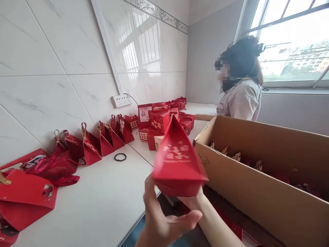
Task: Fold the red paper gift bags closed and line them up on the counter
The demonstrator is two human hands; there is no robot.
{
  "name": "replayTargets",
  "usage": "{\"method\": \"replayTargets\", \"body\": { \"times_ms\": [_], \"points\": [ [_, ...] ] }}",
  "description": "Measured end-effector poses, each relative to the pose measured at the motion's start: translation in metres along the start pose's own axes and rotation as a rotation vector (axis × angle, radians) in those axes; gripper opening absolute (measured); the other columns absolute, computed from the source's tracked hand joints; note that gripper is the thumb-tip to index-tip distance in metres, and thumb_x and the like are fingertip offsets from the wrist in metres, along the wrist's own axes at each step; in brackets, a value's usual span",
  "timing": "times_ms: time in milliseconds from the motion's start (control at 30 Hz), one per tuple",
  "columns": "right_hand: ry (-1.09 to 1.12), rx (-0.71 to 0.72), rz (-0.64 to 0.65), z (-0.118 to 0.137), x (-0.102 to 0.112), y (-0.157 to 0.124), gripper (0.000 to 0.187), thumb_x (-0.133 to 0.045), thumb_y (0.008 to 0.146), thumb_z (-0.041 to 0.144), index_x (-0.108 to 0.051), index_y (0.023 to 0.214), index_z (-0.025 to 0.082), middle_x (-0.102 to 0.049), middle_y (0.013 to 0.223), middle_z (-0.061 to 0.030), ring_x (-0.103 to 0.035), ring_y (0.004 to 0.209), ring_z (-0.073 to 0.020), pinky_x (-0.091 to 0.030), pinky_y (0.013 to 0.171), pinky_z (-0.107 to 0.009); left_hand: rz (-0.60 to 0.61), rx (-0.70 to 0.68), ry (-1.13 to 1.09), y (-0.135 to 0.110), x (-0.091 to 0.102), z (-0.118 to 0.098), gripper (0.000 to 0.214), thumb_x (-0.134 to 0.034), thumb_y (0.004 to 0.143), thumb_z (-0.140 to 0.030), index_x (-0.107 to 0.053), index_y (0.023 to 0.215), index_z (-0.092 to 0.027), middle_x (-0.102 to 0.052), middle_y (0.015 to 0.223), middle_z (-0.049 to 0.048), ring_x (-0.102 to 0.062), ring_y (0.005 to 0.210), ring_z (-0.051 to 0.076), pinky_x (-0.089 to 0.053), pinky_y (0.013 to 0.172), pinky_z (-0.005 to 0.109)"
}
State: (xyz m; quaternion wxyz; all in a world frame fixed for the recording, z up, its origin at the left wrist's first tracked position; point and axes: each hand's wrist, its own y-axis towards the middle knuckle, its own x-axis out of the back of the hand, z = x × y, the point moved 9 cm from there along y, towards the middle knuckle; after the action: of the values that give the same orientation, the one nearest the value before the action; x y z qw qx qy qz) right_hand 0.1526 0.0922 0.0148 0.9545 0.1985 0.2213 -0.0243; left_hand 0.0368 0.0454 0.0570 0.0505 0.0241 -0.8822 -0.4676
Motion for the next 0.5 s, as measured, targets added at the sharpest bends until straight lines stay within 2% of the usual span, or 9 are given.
{"method": "replayTargets", "body": {
  "times_ms": [67, 133, 233, 300, 400, 467, 500],
  "points": [
    [0.02, 0.017, -0.155, 0.016, 0.019, -0.001, 0.047, -0.052, 0.085, 0.058, -0.056, 0.116, 0.024, -0.072, 0.102, -0.0077, -0.069, 0.09, -0.0252, -0.06, 0.068, -0.036, -0.003, 0.25, -0.144, 0.006, -0.009, 0.017, 0.082, -0.076, 0.068, -0.049, -0.038, 0.137, -0.024, -0.061, 0.119, 0.0114, -0.063, 0.106, 0.028, -0.057, 0.083, 0.039],
    [-0.017, 0.006, -0.268, 0.037, 0.037, -0.002, 0.049, -0.061, 0.078, 0.058, -0.056, 0.114, 0.025, -0.071, 0.103, -0.0058, -0.07, 0.085, -0.0248, -0.061, 0.061, -0.034, 0.064, 0.587, -0.391, 0.007, -0.028, 0.035, 0.064, -0.063, 0.078, -0.052, -0.045, 0.131, -0.021, -0.063, 0.118, 0.0116, -0.064, 0.106, 0.027, -0.057, 0.087, 0.038],
    [-0.232, -0.083, -0.244, 0.068, 0.047, 0.005, 0.039, -0.062, 0.078, 0.059, -0.063, 0.08, 0.02, -0.07, 0.071, -0.004, -0.067, 0.056, -0.0223, -0.057, 0.043, -0.033, 0.174, 1.075, -0.783, -0.002, -0.066, 0.042, 0.052, -0.046, 0.085, -0.058, -0.058, 0.115, -0.018, -0.066, 0.115, 0.0113, -0.066, 0.099, 0.023, -0.059, 0.082, 0.033],
    [-0.375, -0.096, -0.249, 0.089, 0.056, 0.009, 0.037, -0.063, 0.079, 0.052, -0.058, 0.062, 0.02, -0.065, 0.057, -0.0017, -0.063, 0.046, -0.02, -0.056, 0.04, -0.031, 0.226, 1.288, -0.92, -0.01, -0.085, 0.036, 0.052, -0.043, 0.086, -0.061, -0.062, 0.106, -0.017, -0.067, 0.109, 0.0111, -0.067, 0.089, 0.019, -0.059, 0.08, 0.03],
    [-0.525, -0.074, -0.291, 0.112, 0.072, 0.011, 0.042, -0.06, 0.083, 0.051, -0.053, 0.056, 0.02, -0.062, 0.052, -0.001, -0.063, 0.043, -0.0195, -0.053, 0.037, -0.029, 0.262, 1.387, -0.999, -0.015, -0.107, 0.027, 0.052, -0.044, 0.085, -0.062, -0.064, 0.1, -0.016, -0.068, 0.107, 0.0107, -0.067, 0.086, 0.017, -0.058, 0.084, 0.028],
    [-0.604, -0.026, -0.291, 0.126, 0.083, 0.009, 0.046, -0.056, 0.084, 0.057, -0.054, 0.058, 0.02, -0.062, 0.052, -0.0014, -0.063, 0.044, -0.0182, -0.052, 0.039, -0.027, 0.283, 1.316, -0.988, -0.013, -0.12, 0.026, 0.048, -0.047, 0.085, -0.06, -0.064, 0.103, -0.018, -0.067, 0.113, 0.0092, -0.067, 0.093, 0.017, -0.058, 0.085, 0.028],
    [-0.628, 0.012, -0.291, 0.133, 0.09, 0.007, 0.047, -0.055, 0.084, 0.06, -0.056, 0.062, 0.019, -0.063, 0.055, -0.0016, -0.063, 0.046, -0.0171, -0.053, 0.041, -0.026, 0.3, 1.233, -0.964, -0.009, -0.125, 0.027, 0.045, -0.049, 0.085, -0.057, -0.062, 0.107, -0.02, -0.065, 0.118, 0.0082, -0.066, 0.1, 0.018, -0.058, 0.086, 0.029]
  ]
}}
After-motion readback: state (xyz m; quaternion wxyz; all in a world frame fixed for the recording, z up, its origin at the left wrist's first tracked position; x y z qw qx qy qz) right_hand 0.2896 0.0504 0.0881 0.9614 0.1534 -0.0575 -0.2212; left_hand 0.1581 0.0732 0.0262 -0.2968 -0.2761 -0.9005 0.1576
